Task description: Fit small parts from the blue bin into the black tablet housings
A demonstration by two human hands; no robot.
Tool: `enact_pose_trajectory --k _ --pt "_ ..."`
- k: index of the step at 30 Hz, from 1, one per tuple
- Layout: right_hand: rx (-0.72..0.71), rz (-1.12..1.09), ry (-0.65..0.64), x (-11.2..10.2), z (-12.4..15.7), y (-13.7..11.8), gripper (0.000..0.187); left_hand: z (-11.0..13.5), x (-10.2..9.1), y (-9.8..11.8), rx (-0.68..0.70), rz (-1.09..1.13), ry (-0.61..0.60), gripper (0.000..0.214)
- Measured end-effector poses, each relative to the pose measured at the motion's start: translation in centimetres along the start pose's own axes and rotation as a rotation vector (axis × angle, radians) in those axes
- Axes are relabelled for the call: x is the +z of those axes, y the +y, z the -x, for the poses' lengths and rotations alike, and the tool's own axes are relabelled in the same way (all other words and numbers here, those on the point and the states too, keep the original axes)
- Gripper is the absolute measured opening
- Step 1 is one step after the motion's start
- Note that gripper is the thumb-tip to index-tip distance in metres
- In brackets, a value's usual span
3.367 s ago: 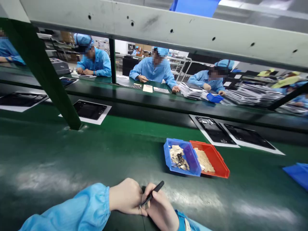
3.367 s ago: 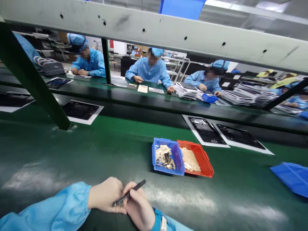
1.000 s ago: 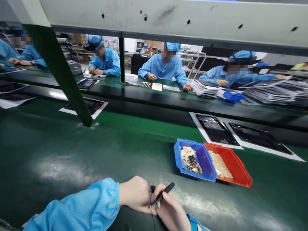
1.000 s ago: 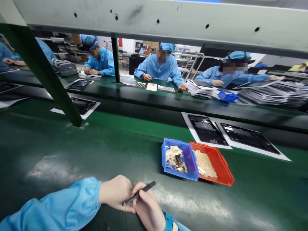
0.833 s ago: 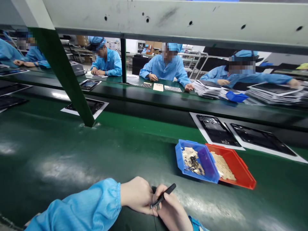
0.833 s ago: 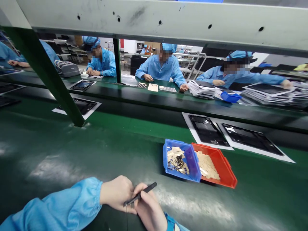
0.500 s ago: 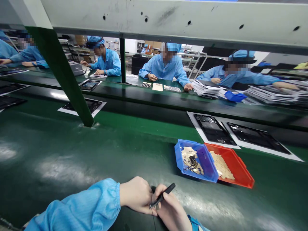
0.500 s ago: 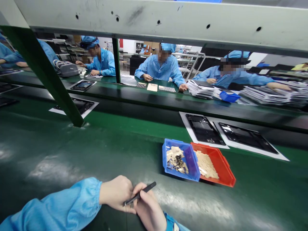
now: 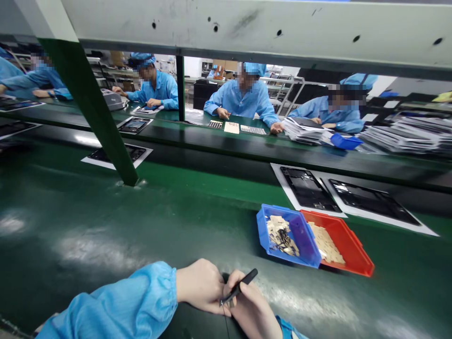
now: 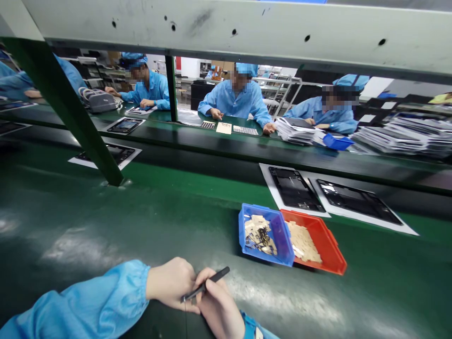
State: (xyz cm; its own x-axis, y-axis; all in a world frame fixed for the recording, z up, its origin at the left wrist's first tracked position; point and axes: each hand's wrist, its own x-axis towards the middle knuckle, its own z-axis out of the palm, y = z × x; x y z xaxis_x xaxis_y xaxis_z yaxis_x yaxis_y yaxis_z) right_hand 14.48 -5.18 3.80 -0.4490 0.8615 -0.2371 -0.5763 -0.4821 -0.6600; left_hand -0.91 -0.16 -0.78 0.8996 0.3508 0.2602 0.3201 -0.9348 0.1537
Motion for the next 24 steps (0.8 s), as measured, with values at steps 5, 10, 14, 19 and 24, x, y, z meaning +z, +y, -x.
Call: enact_pose_trajectory --k 5,10,14,19,24 --pt "-0.014 0.001 0.013 -0.05 -0.03 0.12 0.018 0.03 -0.07 0.05 0.000 0.003 0.014 0.045" --pt "-0.007 0.006 0.002 -0.11 0.05 0.17 0.019 -0.05 -0.15 0.06 -0.001 -0.004 0.004 0.049" --pt "-0.002 0.006 0.001 0.08 0.08 -0.04 0.019 -0.08 -0.16 0.04 0.001 -0.006 0.006 0.047" --pt "-0.003 -0.001 0.007 0.15 0.07 -0.10 0.020 -0.11 -0.15 0.07 -0.010 -0.006 0.005 0.045" --pt "0.003 -0.006 -0.002 -0.01 0.09 0.10 0.020 -0.11 -0.03 0.04 -0.003 0.001 -0.015 0.046"
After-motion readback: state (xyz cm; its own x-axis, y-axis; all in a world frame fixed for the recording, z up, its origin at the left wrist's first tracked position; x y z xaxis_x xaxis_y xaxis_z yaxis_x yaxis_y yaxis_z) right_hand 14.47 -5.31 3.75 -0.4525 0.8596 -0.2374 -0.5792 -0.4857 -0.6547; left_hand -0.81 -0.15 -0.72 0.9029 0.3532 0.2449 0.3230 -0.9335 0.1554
